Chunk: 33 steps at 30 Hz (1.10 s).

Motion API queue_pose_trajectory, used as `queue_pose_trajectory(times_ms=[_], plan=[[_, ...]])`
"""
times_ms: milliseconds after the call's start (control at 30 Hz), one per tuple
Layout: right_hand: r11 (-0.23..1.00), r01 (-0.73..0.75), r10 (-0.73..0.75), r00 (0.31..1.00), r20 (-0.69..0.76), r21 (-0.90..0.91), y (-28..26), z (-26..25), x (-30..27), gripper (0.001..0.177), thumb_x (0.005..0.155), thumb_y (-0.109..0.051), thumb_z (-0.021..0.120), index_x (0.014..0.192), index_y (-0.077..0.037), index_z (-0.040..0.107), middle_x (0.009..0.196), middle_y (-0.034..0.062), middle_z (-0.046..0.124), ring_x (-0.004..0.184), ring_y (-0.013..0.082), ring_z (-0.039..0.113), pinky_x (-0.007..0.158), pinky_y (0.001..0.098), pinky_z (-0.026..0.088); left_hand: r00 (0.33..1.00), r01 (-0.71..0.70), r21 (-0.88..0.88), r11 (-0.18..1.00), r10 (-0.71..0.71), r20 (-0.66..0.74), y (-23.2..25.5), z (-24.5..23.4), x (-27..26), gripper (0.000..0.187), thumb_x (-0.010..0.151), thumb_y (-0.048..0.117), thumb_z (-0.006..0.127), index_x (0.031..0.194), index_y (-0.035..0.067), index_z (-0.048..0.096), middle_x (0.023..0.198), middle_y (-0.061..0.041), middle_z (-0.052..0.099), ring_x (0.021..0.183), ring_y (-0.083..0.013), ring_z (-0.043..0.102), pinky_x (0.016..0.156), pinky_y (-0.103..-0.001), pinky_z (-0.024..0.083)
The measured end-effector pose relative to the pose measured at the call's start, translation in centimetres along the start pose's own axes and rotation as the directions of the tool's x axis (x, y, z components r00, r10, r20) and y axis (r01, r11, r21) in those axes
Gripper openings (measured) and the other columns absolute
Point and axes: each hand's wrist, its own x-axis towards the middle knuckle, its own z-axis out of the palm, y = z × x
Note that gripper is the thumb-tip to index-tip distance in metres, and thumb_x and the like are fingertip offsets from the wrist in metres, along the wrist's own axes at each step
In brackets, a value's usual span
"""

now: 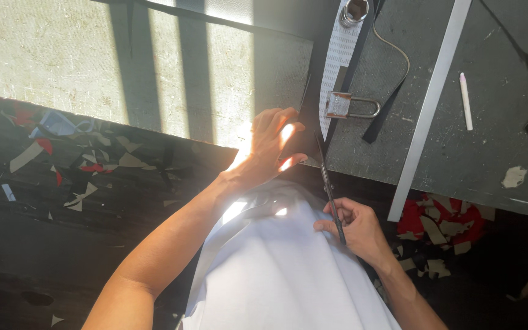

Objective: The person places a paper template on a black sheet, secures it with a padlock and metal ring, then uses scissors to cut along the template's edge. After cutting, the person removes the template and repeats the process with another template on the same sheet.

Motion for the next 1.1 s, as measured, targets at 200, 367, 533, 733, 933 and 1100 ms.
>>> queue_pose_trajectory(times_ms=[200,367,533,733,933,1100], plan=[[1.0,0.012,-0.012,1.0,-0.01,0.028,-0.1,0.6,-0.1,0.037,0.07,-0.022,0.093,0.094,-0.004,0.072,0.058,-0.0045,0.055,0.052,0.0044,0.045,0.049,0.0223,0.034,1.0,-0.014,-0.026,1.0,0.013,-0.027,-0.2,0.2,-0.4,0.057,0.085,0.031,0.084,0.13,0.008,0.057,0.143,-0.012,0.044,0.133,-0.0359,0.043,0.113,-0.053,0.036],[0.994,-0.031,0.031,1.0,0.003,0.105,-0.6,1.1,0.4,0.037,0.072,-0.021,0.089,0.098,-0.004,0.07,0.061,-0.0027,0.066,0.051,0.004,0.052,0.047,0.0223,0.037,0.999,-0.014,-0.045,0.999,0.013,-0.036,-0.4,0.6,-0.5,0.058,0.085,0.031,0.085,0.13,0.008,0.057,0.142,-0.012,0.044,0.133,-0.0352,0.043,0.114,-0.052,0.036],[0.99,-0.007,0.007,1.0,0.004,0.14,-1.1,1.5,0.2,0.035,0.075,-0.021,0.089,0.099,-0.004,0.07,0.06,-0.0009,0.063,0.051,0.0046,0.051,0.048,0.0216,0.036,0.998,-0.02,-0.066,0.998,0.016,-0.054,-0.4,0.8,-0.6,0.058,0.085,0.032,0.085,0.13,0.008,0.057,0.144,-0.012,0.044,0.134,-0.0351,0.043,0.114,-0.052,0.036],[0.994,0.011,-0.008,0.999,-0.031,0.106,-2.0,2.1,0.8,0.034,0.075,-0.019,0.089,0.099,-0.004,0.07,0.06,-0.0025,0.061,0.052,0.0043,0.05,0.048,0.0216,0.037,0.998,-0.028,-0.058,0.998,0.024,-0.058,-0.5,0.7,-0.6,0.058,0.085,0.032,0.085,0.129,0.007,0.057,0.143,-0.012,0.044,0.133,-0.0352,0.043,0.113,-0.052,0.036],[0.974,-0.018,0.023,1.0,-0.018,0.225,-2.9,2.9,1.1,0.032,0.076,-0.018,0.087,0.098,-0.003,0.069,0.057,-0.0016,0.063,0.048,0.0049,0.052,0.046,0.0215,0.039,0.998,-0.035,-0.036,0.999,0.033,-0.059,-0.6,0.4,-0.5,0.059,0.084,0.032,0.085,0.129,0.006,0.057,0.143,-0.013,0.044,0.133,-0.0356,0.043,0.113,-0.052,0.037],[0.971,-0.01,0.014,1.0,-0.016,0.238,-3.3,3.2,1.0,0.033,0.077,-0.018,0.087,0.099,-0.003,0.068,0.057,-0.0021,0.061,0.048,0.0048,0.051,0.046,0.0213,0.037,0.997,-0.044,-0.054,0.998,0.041,-0.064,-0.5,0.2,-0.6,0.058,0.085,0.031,0.085,0.129,0.006,0.057,0.143,-0.012,0.044,0.133,-0.0354,0.043,0.113,-0.052,0.037]])
